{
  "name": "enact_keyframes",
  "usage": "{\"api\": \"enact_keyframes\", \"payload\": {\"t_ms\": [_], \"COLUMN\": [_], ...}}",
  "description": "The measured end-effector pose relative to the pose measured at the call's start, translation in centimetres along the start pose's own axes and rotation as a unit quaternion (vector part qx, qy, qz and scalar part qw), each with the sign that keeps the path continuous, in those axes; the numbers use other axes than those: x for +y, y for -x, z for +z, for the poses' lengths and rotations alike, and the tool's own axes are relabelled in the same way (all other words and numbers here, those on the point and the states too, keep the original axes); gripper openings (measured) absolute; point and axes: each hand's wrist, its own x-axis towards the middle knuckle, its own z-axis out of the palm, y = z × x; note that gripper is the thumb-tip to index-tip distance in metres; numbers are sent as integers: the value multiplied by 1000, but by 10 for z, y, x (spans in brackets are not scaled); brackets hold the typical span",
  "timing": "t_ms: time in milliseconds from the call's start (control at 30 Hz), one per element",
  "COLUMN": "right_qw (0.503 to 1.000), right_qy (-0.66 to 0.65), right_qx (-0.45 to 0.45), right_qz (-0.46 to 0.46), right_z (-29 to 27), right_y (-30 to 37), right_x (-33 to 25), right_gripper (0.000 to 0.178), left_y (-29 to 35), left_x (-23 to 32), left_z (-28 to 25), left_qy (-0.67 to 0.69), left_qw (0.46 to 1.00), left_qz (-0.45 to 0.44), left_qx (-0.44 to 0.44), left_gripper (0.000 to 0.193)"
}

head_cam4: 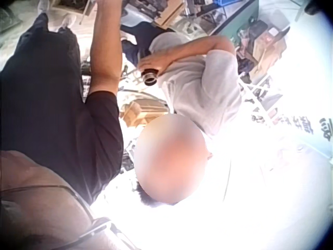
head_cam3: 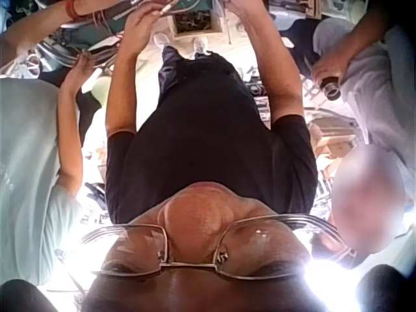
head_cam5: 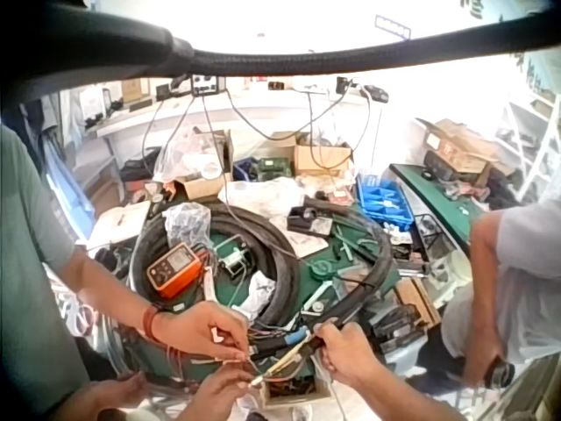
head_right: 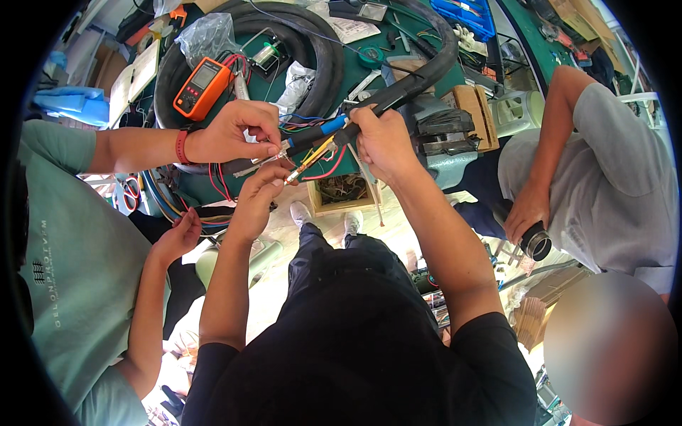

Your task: The person prepares wires by stripping insulation with a hand tool and then solders the wire ends while being assisted by others at a workbench.

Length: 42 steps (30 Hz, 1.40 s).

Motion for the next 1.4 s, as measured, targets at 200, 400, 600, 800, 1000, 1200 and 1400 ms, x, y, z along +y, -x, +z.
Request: {"api": "enact_keyframes", "payload": {"t_ms": [200,400,600,800,1000,1200,1400], "right_qw": [1000,1000,999,999,999,999,999], "right_qy": [5,8,15,19,13,19,16], "right_qx": [0,2,0,-1,1,-2,-6], "right_qz": [20,26,32,29,30,29,31], "right_z": [-1,0,2,3,2,2,2], "right_y": [-7,-9,-11,-10,-11,-12,-11], "right_x": [0,-2,-3,-4,-3,-2,-3], "right_gripper": [23,22,21,21,20,20,21], "left_y": [0,0,0,0,0,0,1], "left_x": [3,3,2,-1,-3,-5,-6], "left_z": [1,1,-1,-1,-1,-2,-1], "left_qy": [-9,-4,1,16,20,33,48], "left_qw": [1000,1000,1000,1000,1000,999,999], "left_qz": [10,8,10,7,4,1,-1], "left_qx": [-4,-4,-8,-9,-7,-9,-6], "left_gripper": [21,21,20,21,21,21,21]}}
